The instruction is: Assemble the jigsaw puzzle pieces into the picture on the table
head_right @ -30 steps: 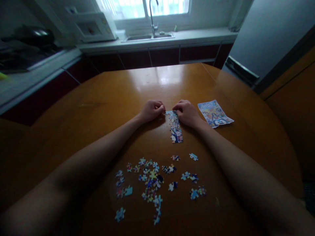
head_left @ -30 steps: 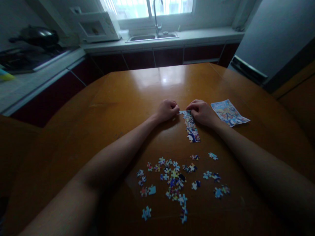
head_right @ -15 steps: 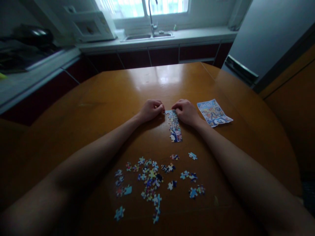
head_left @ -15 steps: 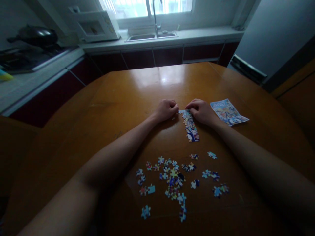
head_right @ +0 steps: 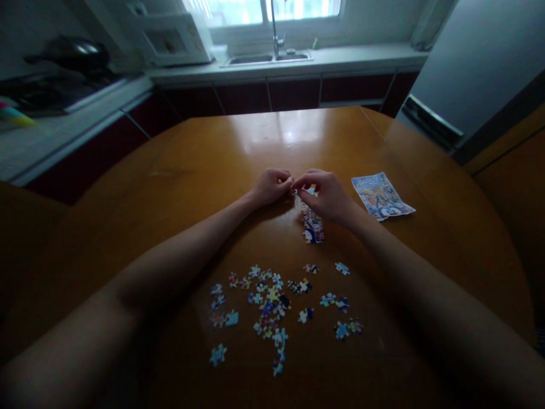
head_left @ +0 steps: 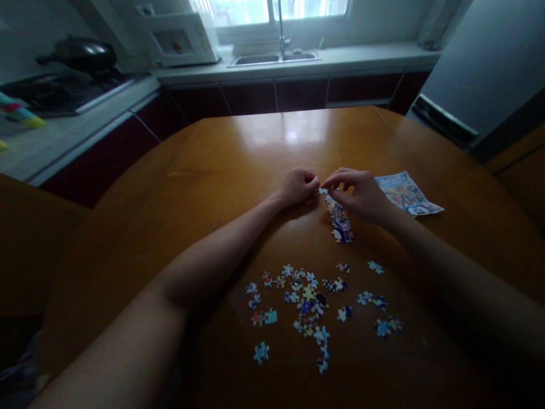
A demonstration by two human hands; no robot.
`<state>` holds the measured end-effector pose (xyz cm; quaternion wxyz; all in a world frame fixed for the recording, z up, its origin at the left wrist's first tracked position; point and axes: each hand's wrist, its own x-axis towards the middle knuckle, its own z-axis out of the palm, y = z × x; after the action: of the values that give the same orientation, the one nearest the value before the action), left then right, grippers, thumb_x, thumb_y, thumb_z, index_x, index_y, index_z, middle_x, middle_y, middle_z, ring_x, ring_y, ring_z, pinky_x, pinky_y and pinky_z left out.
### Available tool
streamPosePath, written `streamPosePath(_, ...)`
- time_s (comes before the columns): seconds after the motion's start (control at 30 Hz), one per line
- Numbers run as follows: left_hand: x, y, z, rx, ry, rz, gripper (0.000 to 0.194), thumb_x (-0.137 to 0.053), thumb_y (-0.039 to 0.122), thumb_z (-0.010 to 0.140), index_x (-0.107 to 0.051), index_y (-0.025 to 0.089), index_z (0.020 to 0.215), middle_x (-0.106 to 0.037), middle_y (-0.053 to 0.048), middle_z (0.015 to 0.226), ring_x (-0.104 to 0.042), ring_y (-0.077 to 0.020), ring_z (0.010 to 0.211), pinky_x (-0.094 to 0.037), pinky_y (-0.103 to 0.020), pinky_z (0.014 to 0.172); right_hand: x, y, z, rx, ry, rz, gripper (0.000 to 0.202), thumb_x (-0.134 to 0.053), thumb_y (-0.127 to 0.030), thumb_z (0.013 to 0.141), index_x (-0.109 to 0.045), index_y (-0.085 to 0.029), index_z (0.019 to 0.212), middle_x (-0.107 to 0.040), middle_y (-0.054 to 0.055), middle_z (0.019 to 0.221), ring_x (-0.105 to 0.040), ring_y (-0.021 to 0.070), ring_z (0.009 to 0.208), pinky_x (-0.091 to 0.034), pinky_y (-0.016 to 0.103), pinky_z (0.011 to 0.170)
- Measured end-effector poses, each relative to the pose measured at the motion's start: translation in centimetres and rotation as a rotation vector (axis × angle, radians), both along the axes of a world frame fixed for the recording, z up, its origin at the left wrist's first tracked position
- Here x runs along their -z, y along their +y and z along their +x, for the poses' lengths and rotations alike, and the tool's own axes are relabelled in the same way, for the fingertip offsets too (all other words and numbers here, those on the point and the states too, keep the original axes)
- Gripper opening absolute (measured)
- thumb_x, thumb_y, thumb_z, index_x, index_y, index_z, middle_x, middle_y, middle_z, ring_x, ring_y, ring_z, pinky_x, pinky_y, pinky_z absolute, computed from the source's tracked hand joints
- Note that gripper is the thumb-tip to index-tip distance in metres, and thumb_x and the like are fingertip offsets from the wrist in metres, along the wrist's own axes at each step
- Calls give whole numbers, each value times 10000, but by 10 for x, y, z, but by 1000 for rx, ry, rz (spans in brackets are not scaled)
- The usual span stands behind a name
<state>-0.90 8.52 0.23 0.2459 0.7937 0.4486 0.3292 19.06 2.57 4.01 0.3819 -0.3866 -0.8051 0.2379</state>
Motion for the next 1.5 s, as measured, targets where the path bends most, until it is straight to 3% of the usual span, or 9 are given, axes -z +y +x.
streamPosePath(0.13, 0, 0, 1, -5, -22, -15, 358, -533, 256, 878, -625, 133, 555, -554, 1, 551, -445, -91, 548, -299, -248, 543, -30, -39, -21, -279, -143, -100, 137, -643, -158, 876, -756, -230, 843, -743, 43, 947, -652, 191, 879, -510, 347, 825)
streamPosePath(0.2, 1, 0, 2, 0, -34, -13, 344, -523, 247, 876, -648, 131, 577, -576, -4, 567, -456, -93, 553, -318, -252, 559, -37, -58, -28, -448, -346, -198, 162, -634, -115, 869, -734, -221, 799, -737, 35, 898, -635, 167, 789, -490, 321, 754)
streamPosePath(0.3, 2, 0, 2, 4, -22, -9, 348, -516, 248, 875, -660, 130, 581, -594, -11, 571, -464, -97, 555, -335, -260, 581, -42, -81, -36, -553, -604, -289, 206, -610, -79, 860, -690, -213, 726, -718, 32, 833, -605, 149, 701, -440, 300, 663)
streamPosePath(0.5, 4, 2, 1, 11, -5, 15, 366, -505, 283, 876, -665, 130, 584, -579, -5, 559, -436, -94, 535, -312, -263, 571, -40, -96, -42, -586, -741, -251, 222, -624, -7, 766, -693, -209, 828, -720, 60, 943, -629, 184, 800, -418, 313, 684)
streamPosePath(0.67, 1, 1, 1, 0, -2, 3, 360, -507, 280, 866, -661, 122, 581, -566, -4, 553, -430, -91, 536, -308, -252, 566, -40, -93, -42, -623, -748, -259, 223, -604, -29, 812, -717, -206, 889, -709, 59, 979, -638, 183, 826, -428, 314, 727)
streamPosePath(0.87, -1, -1, 2, -2, 8, -11, 355, -509, 266, 861, -683, 109, 594, -556, -2, 538, -429, -89, 527, -289, -247, 555, -39, -98, -44, -547, -850, -211, 144, -601, -60, 848, -696, -169, 848, -724, 92, 961, -650, 209, 817, -427, 334, 703)
streamPosePath(1.27, 1, 0, 1, 3, 10, -7, 376, -507, 294, 883, -682, 117, 600, -608, -14, 566, -462, -96, 537, -325, -244, 573, -36, -99, -44, -565, -862, -174, 116, -613, -62, 850, -671, -160, 875, -730, 106, 963, -627, 204, 812, -432, 332, 697)
streamPosePath(1.5, 1, 2, 0, 4, 24, -1, 401, -504, 342, 896, -684, 121, 613, -596, -8, 552, -454, -98, 534, -312, -253, 570, -44, -90, -37, -606, -738, -333, 141, -606, -55, 833, -642, -191, 814, -689, 23, 795, -505, 131, 631, -342, 293, 585)
